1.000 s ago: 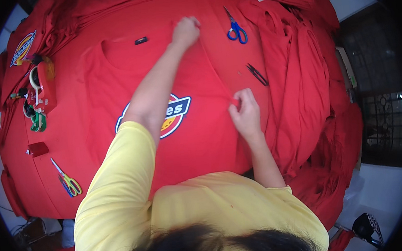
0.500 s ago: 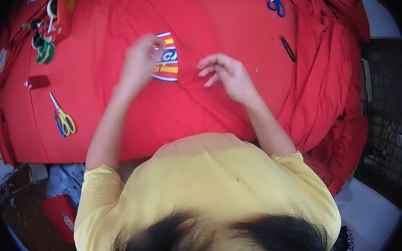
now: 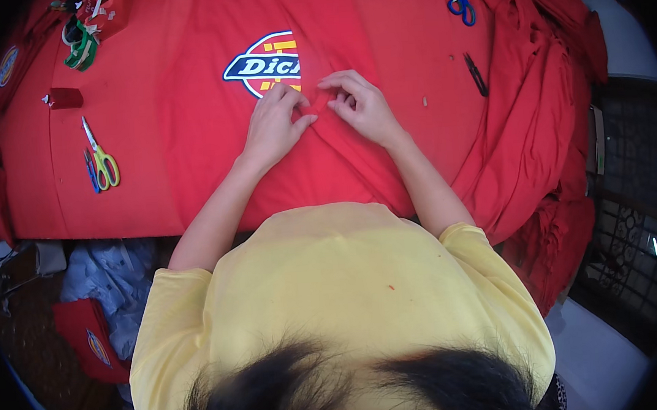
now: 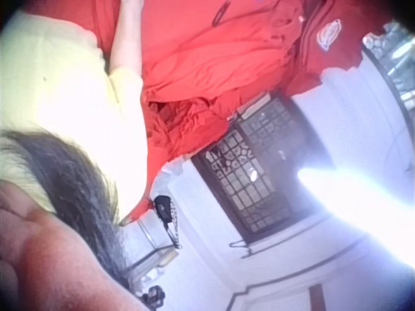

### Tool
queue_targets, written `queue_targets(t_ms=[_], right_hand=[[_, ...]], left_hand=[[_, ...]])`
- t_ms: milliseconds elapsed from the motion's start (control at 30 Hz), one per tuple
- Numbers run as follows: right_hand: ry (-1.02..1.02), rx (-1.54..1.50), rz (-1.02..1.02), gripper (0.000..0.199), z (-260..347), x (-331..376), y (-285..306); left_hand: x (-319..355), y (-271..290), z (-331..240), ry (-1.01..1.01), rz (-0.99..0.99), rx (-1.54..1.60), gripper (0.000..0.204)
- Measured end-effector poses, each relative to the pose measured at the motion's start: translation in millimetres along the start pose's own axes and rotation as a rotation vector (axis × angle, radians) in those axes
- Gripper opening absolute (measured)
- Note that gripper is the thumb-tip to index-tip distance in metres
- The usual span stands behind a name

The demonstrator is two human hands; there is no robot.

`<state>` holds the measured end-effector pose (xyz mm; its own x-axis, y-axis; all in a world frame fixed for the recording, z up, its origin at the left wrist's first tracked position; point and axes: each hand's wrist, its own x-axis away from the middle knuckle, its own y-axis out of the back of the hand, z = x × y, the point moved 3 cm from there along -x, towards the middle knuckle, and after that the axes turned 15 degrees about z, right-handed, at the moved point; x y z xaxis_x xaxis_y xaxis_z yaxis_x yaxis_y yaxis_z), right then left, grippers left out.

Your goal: The person folds red and beige garments on a large table, smooths the fabric by hand, and applies small stickers to the items.

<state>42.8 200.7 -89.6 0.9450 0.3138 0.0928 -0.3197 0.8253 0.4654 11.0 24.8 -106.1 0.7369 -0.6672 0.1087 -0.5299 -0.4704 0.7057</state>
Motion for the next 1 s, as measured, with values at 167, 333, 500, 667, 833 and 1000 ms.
queue_targets(t_ms=[167, 333, 500, 667, 833, 1000], right_hand=[[0.225, 0.322, -0.107, 0.019, -1.8, 3.3, -16.6], [0.352, 0.661, -0.230, 0.012, -3.7, 5.0, -30.8], [0.366, 0.688, -0.234, 0.009, -0.9, 8.9, -26.6], [0.172, 0.645, -0.437, 0.013, -13.7, 28.9, 42.2], [-0.644, 1.192, -0.708, 0.034, -86.8, 94.5, 143.6], [-0.498, 1.043, -0.591, 0.026, -128.4, 113.4, 166.6]], left_hand=[[-5.1, -2.9, -7.5, 0.013, -0.033, -0.087, 0.028], [-5.4, -2.8, -5.8, 0.045, -0.044, -0.085, 0.027], [-6.4, -4.4, -4.8, 0.070, -0.026, -0.066, 0.024], [-1.2, -4.9, -5.5, 0.089, -0.028, -0.074, 0.023], [-4.8, -4.8, -11.4, 0.129, -0.021, -0.041, 0.022], [-4.6, 2.5, -31.5, 0.189, 0.050, 0.359, 0.016]])
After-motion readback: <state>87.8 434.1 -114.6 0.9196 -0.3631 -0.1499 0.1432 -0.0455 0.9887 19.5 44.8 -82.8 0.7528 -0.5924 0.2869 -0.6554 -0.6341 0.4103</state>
